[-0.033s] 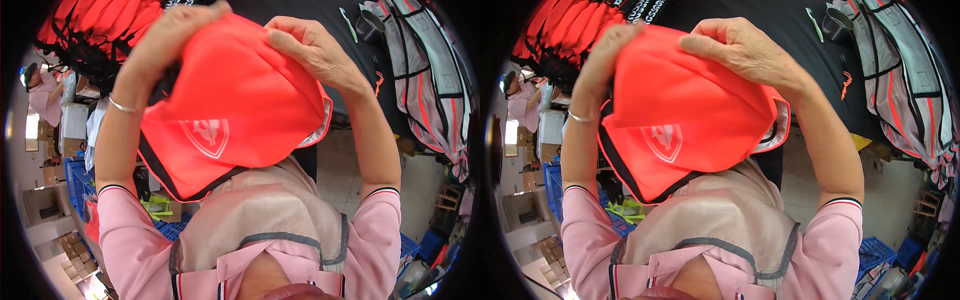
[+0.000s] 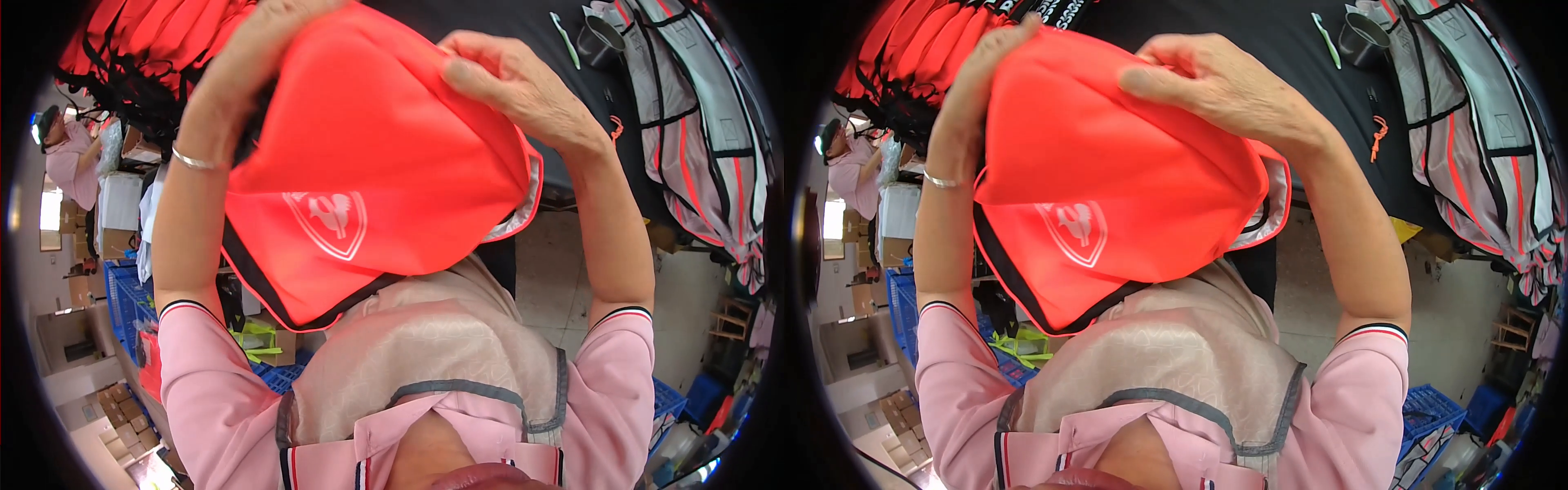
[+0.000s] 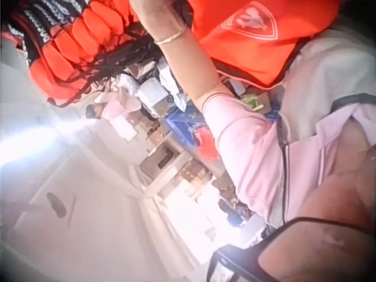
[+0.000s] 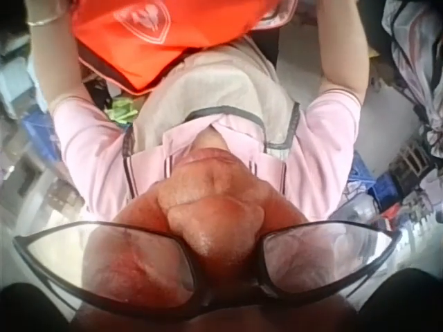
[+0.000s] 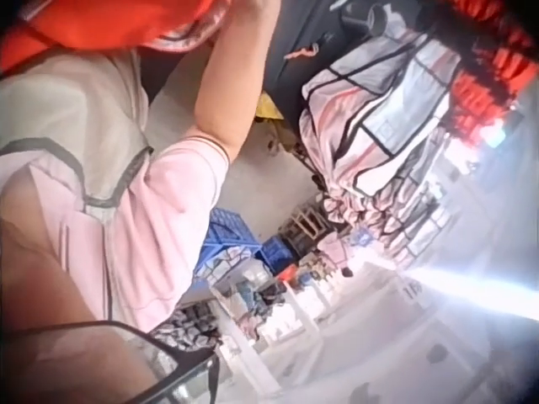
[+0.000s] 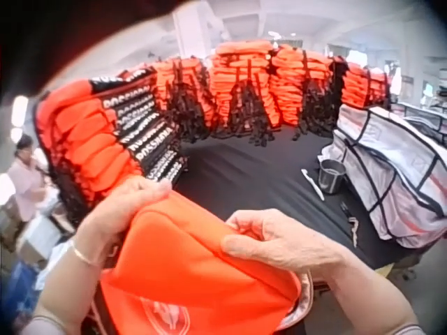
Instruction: Inspecting and trimming threads from manufactured bags in a factory.
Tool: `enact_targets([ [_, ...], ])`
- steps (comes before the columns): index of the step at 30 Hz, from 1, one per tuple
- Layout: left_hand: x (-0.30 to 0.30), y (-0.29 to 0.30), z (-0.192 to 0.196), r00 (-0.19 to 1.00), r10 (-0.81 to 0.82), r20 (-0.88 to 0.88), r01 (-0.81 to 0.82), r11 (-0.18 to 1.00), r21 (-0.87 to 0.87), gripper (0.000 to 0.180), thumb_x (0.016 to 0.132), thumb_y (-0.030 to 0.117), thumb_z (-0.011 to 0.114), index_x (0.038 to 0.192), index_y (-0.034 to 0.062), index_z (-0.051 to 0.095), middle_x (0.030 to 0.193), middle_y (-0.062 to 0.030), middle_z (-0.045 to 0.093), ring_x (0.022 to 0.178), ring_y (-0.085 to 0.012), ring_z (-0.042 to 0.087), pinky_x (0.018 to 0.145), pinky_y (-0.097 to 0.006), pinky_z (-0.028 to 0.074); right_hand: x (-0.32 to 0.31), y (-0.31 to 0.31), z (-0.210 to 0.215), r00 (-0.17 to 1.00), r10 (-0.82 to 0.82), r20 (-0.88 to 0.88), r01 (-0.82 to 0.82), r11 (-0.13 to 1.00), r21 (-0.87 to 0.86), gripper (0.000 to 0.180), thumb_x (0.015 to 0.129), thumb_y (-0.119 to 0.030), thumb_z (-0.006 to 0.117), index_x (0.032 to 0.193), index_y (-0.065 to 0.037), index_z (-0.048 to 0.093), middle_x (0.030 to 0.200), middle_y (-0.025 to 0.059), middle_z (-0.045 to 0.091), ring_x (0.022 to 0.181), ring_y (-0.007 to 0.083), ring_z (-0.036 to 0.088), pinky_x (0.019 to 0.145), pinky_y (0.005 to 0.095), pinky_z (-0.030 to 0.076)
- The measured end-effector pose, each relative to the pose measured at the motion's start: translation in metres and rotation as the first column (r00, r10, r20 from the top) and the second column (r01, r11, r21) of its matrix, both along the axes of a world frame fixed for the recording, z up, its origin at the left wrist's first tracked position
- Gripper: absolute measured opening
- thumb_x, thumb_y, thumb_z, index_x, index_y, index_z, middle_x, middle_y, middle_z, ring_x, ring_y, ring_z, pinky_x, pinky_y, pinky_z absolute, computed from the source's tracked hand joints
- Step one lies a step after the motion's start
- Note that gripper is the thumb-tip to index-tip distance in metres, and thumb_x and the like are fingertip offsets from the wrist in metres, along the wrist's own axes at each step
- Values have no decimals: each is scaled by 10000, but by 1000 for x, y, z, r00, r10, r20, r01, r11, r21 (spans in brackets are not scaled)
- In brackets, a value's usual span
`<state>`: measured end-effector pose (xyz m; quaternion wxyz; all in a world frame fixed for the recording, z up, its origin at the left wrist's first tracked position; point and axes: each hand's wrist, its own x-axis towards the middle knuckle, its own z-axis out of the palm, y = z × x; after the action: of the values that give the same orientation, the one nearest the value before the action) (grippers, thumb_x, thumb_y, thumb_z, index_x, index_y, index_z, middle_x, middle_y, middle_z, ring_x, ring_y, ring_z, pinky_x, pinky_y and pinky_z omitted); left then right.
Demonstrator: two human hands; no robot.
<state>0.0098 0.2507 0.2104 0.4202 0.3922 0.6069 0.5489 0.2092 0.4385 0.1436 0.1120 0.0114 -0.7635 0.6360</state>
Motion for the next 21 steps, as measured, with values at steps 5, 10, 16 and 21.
enact_targets([
  [5,-88,29,-20,910,-133,392,-1,946,324,272,987,280,552,1108,57,650,1064,-56,669,927,-146,638,768,-245,495,54,16,-67,977,204,59,-132,799,-586,527,863,-368,728,1196,5,562,1070,11,635,968,69,579,878,227,462],
  [10,-112,107,-28,588,-495,640,444,859,257,338,964,329,588,787,53,674,710,-87,686,568,-219,636,565,-302,532,62,-13,-95,923,-165,348,258,936,-241,475,879,-211,714,1249,32,541,1113,65,646,1027,117,601,926,268,475],
  [16,-84,110,-18,969,191,159,-192,981,-12,365,934,322,620,689,53,651,669,-83,674,530,-204,620,537,-314,520,73,-22,-112,922,-33,386,229,850,-475,442,901,-113,669,1277,66,520,1131,137,669,990,173,657,887,303,526],
  [21,-113,110,-21,492,377,-785,-420,892,165,337,927,328,621,786,28,682,720,-133,677,628,-267,645,602,-348,516,73,-45,-136,912,-63,406,388,456,-801,399,925,-111,652,1266,65,539,1187,143,646,1033,200,651,915,340,529],
])
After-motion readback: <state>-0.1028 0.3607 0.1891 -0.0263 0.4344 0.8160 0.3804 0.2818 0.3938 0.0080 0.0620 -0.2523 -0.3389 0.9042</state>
